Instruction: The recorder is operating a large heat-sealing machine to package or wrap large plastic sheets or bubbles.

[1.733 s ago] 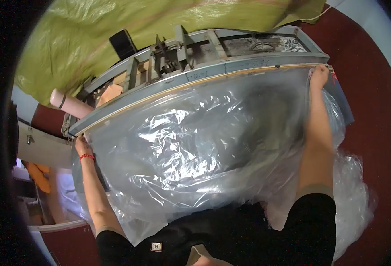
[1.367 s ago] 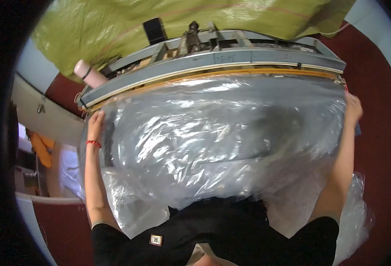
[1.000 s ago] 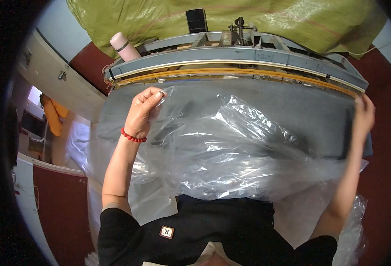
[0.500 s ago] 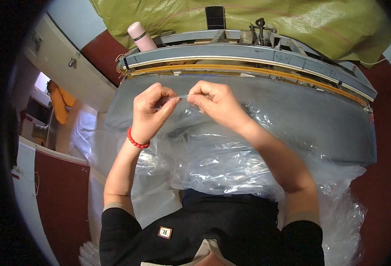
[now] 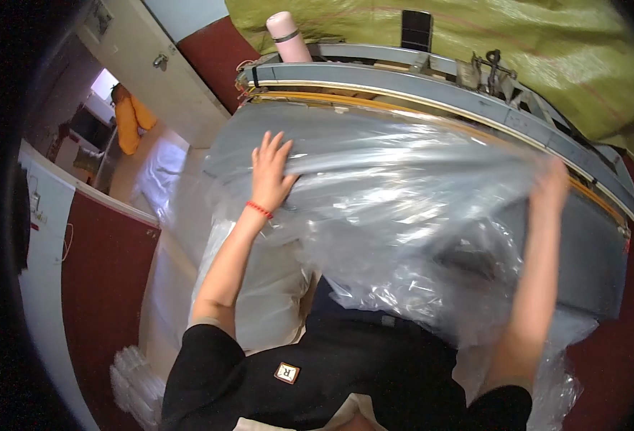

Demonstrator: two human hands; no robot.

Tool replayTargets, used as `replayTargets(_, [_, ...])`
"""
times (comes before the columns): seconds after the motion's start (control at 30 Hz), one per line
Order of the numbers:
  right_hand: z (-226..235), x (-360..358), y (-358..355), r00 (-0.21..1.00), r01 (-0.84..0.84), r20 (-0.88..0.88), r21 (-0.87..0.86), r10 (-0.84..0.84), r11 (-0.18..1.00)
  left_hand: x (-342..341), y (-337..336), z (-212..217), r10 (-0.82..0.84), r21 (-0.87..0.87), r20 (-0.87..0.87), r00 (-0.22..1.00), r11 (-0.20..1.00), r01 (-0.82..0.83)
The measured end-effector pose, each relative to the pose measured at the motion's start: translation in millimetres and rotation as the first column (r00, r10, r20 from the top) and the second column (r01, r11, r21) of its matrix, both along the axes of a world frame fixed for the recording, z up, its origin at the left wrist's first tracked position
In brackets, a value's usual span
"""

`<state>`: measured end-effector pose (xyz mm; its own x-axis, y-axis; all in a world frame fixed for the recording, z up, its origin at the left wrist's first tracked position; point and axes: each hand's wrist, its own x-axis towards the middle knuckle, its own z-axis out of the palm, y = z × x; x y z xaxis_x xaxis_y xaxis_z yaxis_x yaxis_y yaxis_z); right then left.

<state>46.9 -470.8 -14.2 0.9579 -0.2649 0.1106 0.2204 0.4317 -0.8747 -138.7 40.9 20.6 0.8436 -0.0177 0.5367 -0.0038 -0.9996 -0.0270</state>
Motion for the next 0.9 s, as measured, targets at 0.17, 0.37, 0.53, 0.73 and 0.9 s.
replayTargets(0.17, [-49,-40,-277,0.703,0.423,0.198,-0.888,-0.683,0.178,-35,77,-16,-0.427,-0.436,-0.137,0.894,0.836,0.333])
replayTargets(0.37, [-40,-109,-344,0.650,0.167,0.232,-0.973,-0.724,-0.162,31,59,34,0.039,-0.692,-0.291,0.956,0.681,-0.239])
replayTargets(0.53, [-45,-127,-403,0.746,0.164,0.399,-0.887,-0.534,-0.433,105,121,-16,-0.017,-0.334,-0.455,0.891,0.930,-0.153])
replayTargets(0.73, [-13,-119,-309,0.689,0.432,0.280,-0.899,-0.668,0.068,149,-36,24,-0.472,-0.682,-0.301,0.829,0.714,0.159])
replayTargets(0.9, [-13,-126,-316,0.696,0.583,0.212,-0.725,-0.686,0.368,94,-333,66,-0.968,-0.965,-0.236,0.088,0.244,0.099])
